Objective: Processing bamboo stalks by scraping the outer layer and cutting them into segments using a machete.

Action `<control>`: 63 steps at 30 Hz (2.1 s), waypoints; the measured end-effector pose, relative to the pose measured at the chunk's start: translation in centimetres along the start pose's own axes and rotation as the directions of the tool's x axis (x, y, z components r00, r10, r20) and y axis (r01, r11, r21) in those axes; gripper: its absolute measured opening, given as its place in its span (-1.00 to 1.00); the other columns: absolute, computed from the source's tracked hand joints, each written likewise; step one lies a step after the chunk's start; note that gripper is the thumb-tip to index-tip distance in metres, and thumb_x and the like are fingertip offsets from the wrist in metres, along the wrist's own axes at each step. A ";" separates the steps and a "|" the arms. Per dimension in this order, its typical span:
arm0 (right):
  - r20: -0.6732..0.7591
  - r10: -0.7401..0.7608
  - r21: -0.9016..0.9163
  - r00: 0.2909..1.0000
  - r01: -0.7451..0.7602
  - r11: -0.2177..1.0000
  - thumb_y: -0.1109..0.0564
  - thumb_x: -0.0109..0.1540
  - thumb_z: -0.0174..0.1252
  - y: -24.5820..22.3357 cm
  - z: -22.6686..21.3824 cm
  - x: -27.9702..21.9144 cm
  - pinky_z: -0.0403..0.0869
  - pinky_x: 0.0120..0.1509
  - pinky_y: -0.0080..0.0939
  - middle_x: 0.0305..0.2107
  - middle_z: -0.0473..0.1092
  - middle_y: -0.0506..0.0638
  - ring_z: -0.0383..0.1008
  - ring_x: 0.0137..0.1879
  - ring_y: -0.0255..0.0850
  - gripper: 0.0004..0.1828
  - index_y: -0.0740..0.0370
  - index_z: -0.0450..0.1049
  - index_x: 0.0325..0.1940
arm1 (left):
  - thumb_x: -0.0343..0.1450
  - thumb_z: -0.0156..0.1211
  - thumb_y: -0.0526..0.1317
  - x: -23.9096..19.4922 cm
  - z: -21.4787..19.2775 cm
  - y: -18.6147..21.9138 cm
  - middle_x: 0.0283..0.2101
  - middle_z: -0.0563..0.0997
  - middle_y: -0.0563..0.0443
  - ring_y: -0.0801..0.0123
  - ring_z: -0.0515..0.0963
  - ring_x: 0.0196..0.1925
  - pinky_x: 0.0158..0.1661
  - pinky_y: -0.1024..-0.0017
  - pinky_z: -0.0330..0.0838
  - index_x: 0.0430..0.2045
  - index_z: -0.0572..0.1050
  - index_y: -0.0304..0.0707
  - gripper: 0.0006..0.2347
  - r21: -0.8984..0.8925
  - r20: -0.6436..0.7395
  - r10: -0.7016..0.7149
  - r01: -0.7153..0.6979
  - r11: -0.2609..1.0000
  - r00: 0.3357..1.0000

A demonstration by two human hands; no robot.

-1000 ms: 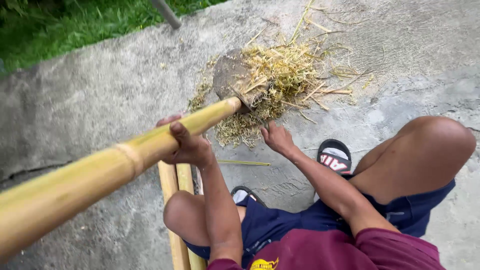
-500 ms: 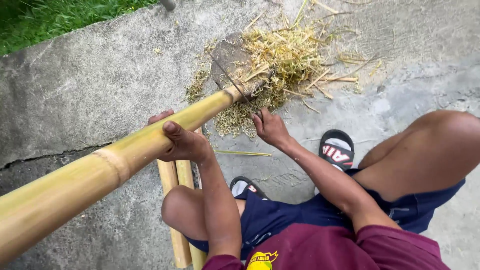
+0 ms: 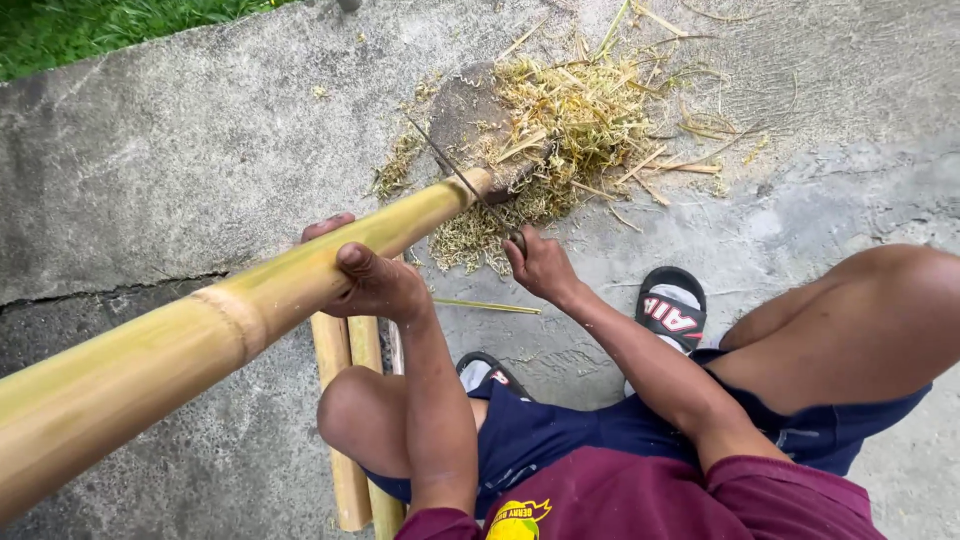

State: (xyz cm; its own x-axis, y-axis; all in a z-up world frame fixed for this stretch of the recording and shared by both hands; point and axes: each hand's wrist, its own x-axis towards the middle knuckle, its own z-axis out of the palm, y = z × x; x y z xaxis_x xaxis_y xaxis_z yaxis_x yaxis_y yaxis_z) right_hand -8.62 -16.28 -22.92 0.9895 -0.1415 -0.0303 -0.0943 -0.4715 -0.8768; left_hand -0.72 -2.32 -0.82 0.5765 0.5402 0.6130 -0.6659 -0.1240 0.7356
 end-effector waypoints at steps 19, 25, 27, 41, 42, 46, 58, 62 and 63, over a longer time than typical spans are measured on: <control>0.079 0.139 -0.150 0.987 -0.126 0.981 -0.14 0.44 -0.05 -1.8 -1.1 0.1 0.45 -0.46 0.16 -0.70 0.43 0.18 0.48 -0.60 0.13 -0.60 0.27 0.29 -0.21 | 0.42 0.31 0.24 -0.4 -1.3 -1.7 -0.19 0.50 -0.12 0.23 0.55 -0.16 -0.11 0.24 0.54 -0.09 0.28 -0.45 -0.38 -0.004 0.007 -0.008 0.008 1.000 1.000; 0.028 0.061 -0.195 0.998 -0.054 0.979 -0.12 0.38 -0.01 -3.0 -2.0 -0.5 0.45 -0.41 0.28 -0.66 0.45 0.24 0.51 -0.53 0.29 -0.65 0.23 0.29 -0.16 | 0.38 0.35 0.23 0.0 -0.2 -1.6 -0.20 0.50 -0.14 0.21 0.57 -0.19 -0.14 0.24 0.53 0.07 0.20 -0.41 -0.31 -0.077 -0.056 -0.006 0.001 0.997 0.998; 0.004 0.080 -0.157 0.997 -0.078 0.984 -0.12 0.39 0.00 -3.0 -2.2 0.1 0.46 -0.42 0.28 -0.62 0.47 0.24 0.52 -0.48 0.31 -0.65 0.22 0.30 -0.19 | 0.34 0.40 0.22 0.4 0.4 -1.2 -0.27 0.49 -0.12 0.24 0.56 -0.25 -0.16 0.24 0.54 0.20 0.08 -0.29 -0.23 -0.089 -0.080 -0.002 -0.005 0.996 0.997; 0.070 0.218 -0.158 0.973 -0.205 0.966 -0.14 0.42 -0.03 0.8 -1.4 1.0 0.50 -0.34 0.26 -0.62 0.44 0.28 0.54 -0.45 0.30 -0.60 0.29 0.33 -0.15 | 0.39 0.32 0.28 0.0 -0.3 -0.8 -0.18 0.50 -0.14 0.21 0.55 -0.17 -0.08 0.23 0.53 -0.10 0.26 -0.47 -0.33 -0.022 -0.022 -0.028 0.028 0.999 0.999; 0.100 0.346 -0.159 0.933 -0.328 0.931 -0.17 0.45 -0.06 1.6 -1.6 1.7 0.52 -0.31 0.25 -0.60 0.46 0.28 0.57 -0.42 0.27 -0.56 0.30 0.34 -0.16 | 0.38 0.33 0.28 0.2 0.2 -0.9 -0.18 0.48 -0.13 0.20 0.54 -0.15 -0.10 0.22 0.52 -0.08 0.24 -0.45 -0.32 -0.047 -0.023 -0.039 0.038 0.998 0.999; 0.056 0.200 -0.103 0.978 -0.193 0.976 -0.14 0.37 0.01 -0.3 -0.3 -0.2 0.49 -0.24 0.31 -0.58 0.46 0.36 0.54 -0.41 0.36 -0.61 0.28 0.38 -0.14 | 0.36 0.35 0.27 -0.4 -1.3 -1.5 -0.13 0.45 -0.10 0.23 0.51 -0.16 -0.13 0.22 0.52 -0.03 0.24 -0.48 -0.29 -0.067 -0.028 -0.068 0.066 0.996 0.997; -0.068 0.175 -0.094 0.982 -0.181 0.979 -0.16 0.42 -0.01 3.2 -0.7 1.9 0.42 -0.11 0.39 -0.42 0.49 0.41 0.46 -0.23 0.49 -0.55 0.34 0.39 -0.11 | 0.41 0.32 0.25 0.4 -0.3 -2.7 -0.18 0.49 -0.13 0.25 0.52 -0.22 -0.12 0.28 0.51 0.06 0.17 -0.37 -0.32 -0.165 0.029 0.006 -0.001 0.986 1.000; 0.034 0.120 -0.065 0.992 -0.118 0.991 -0.16 0.40 0.02 -0.7 -0.2 -0.9 0.47 -0.21 0.30 -0.52 0.49 0.35 0.53 -0.33 0.40 -0.56 0.32 0.38 -0.20 | 0.40 0.41 0.15 -0.3 -2.2 -2.2 -0.16 0.47 -0.11 0.22 0.51 -0.17 -0.11 0.25 0.52 0.05 0.20 -0.38 -0.36 -0.150 0.010 -0.066 0.067 0.986 0.998; 0.024 0.105 -0.033 0.994 -0.104 0.994 -0.15 0.38 0.01 -2.1 -1.0 -0.1 0.48 -0.27 0.26 -0.55 0.49 0.31 0.54 -0.37 0.36 -0.57 0.33 0.36 -0.18 | 0.40 0.40 0.14 -0.1 -1.6 -2.2 -0.15 0.50 -0.14 0.19 0.53 -0.16 -0.14 0.27 0.52 0.01 0.22 -0.39 -0.38 -0.158 0.010 -0.028 0.029 0.987 1.000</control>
State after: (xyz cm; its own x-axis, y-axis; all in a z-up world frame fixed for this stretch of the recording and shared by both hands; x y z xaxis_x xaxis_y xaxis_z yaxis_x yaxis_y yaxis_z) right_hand -8.65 -16.14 -20.55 0.9764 -0.1698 -0.1336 -0.2005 -0.4823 -0.8527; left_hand -0.07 -0.79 -3.00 0.5996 0.5348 0.5953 -0.7154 0.0249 0.6982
